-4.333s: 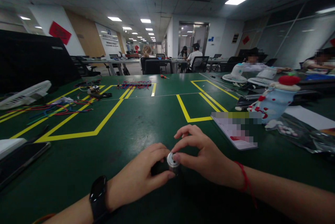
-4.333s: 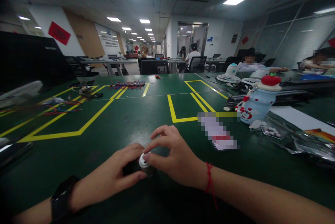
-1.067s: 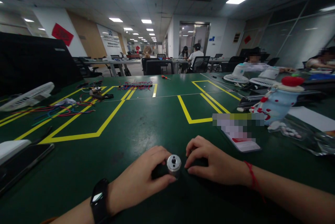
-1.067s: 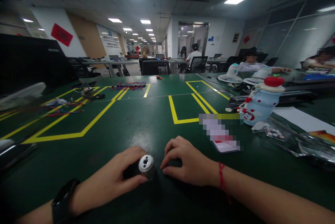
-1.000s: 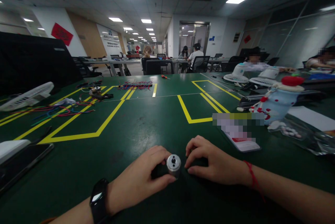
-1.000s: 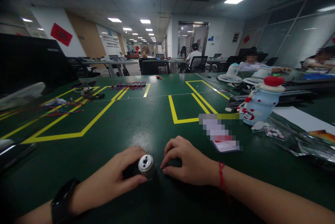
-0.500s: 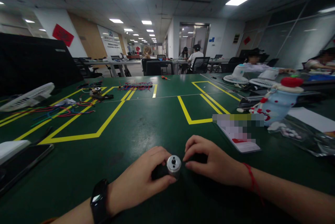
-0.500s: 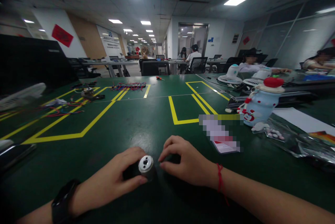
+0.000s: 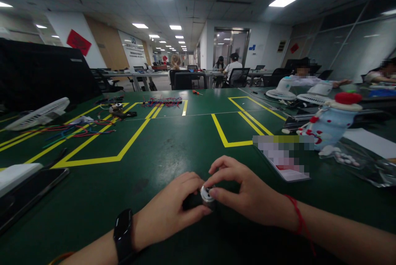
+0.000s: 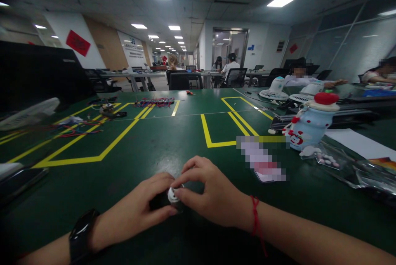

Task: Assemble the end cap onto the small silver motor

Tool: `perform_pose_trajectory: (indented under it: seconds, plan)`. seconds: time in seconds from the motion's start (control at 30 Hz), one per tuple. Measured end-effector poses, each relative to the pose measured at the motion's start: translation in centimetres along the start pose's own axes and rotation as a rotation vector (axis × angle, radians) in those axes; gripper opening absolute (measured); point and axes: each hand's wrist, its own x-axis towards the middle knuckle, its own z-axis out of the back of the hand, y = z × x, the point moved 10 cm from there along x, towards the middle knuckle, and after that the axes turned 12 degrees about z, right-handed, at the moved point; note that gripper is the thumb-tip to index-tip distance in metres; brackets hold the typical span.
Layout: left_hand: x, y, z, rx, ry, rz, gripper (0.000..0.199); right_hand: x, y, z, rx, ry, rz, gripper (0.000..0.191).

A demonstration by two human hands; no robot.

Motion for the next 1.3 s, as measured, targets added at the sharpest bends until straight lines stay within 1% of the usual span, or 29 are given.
perform_pose_trajectory:
  seconds: [0.17, 0.3, 0.37, 0.5, 0.53, 0.6, 0.7, 0.73, 0.8, 0.9, 0.97, 1.13, 1.3]
  plan:
    - [-0.1, 0.0, 0.0, 0.024, 0.002, 0.013, 0.016, -0.2, 0.0, 0.8, -0.009, -0.093, 0.027, 0.018]
    - [-0.1, 0.1, 0.0, 0.02, -0.004, 0.003, 0.016, 0.1, 0.0, 0.5, -0.019, -0.077, 0.006, 0.008]
    - [-0.1, 0.1, 0.0, 0.016, -0.009, -0.003, 0.016, 0.2, -0.1, 0.6, 0.012, -0.083, -0.006, 0.007]
    - [-0.1, 0.1, 0.1, 0.011, -0.011, 0.003, 0.018, -0.1, -1.1, 2.1, 0.087, -0.15, -0.051, 0.008]
    - [-0.1, 0.0, 0.2, 0.008, -0.008, 0.007, 0.018, -0.3, -1.5, 2.3, 0.092, -0.139, -0.065, 0.009]
    - [0.0, -0.1, 0.2, 0.011, -0.004, 0.012, 0.016, -0.7, -2.3, 2.2, 0.089, -0.047, -0.08, 0.011]
    - [0.0, -0.1, 0.3, 0.016, -0.001, 0.016, 0.016, -1.7, -3.3, 0.8, 0.057, 0.167, -0.087, 0.012]
    - [0.1, -0.1, 0.3, 0.015, 0.001, 0.017, 0.016, -2.1, -3.6, 0.4, 0.036, 0.221, -0.087, 0.012]
    - [0.0, -0.1, 0.2, 0.009, 0.004, 0.015, 0.017, -2.4, -3.8, -0.2, -0.007, 0.282, -0.079, 0.012]
    - [0.0, 0.0, 0.2, 0.003, 0.008, 0.009, 0.017, -2.4, -3.7, -0.4, -0.044, 0.308, -0.062, 0.01]
    - [0.0, 0.0, 0.2, 0.002, 0.011, 0.008, 0.018, -2.3, -3.7, -0.4, -0.026, 0.311, -0.06, 0.01]
    - [0.0, 0.1, 0.2, 0.007, 0.016, 0.011, 0.019, -2.2, -4.0, 0.2, 0.096, 0.238, -0.075, 0.01]
    - [-0.2, 0.1, 0.2, 0.018, 0.012, 0.004, 0.016, -2.5, -3.6, -0.5, -0.041, 0.288, -0.034, 0.013]
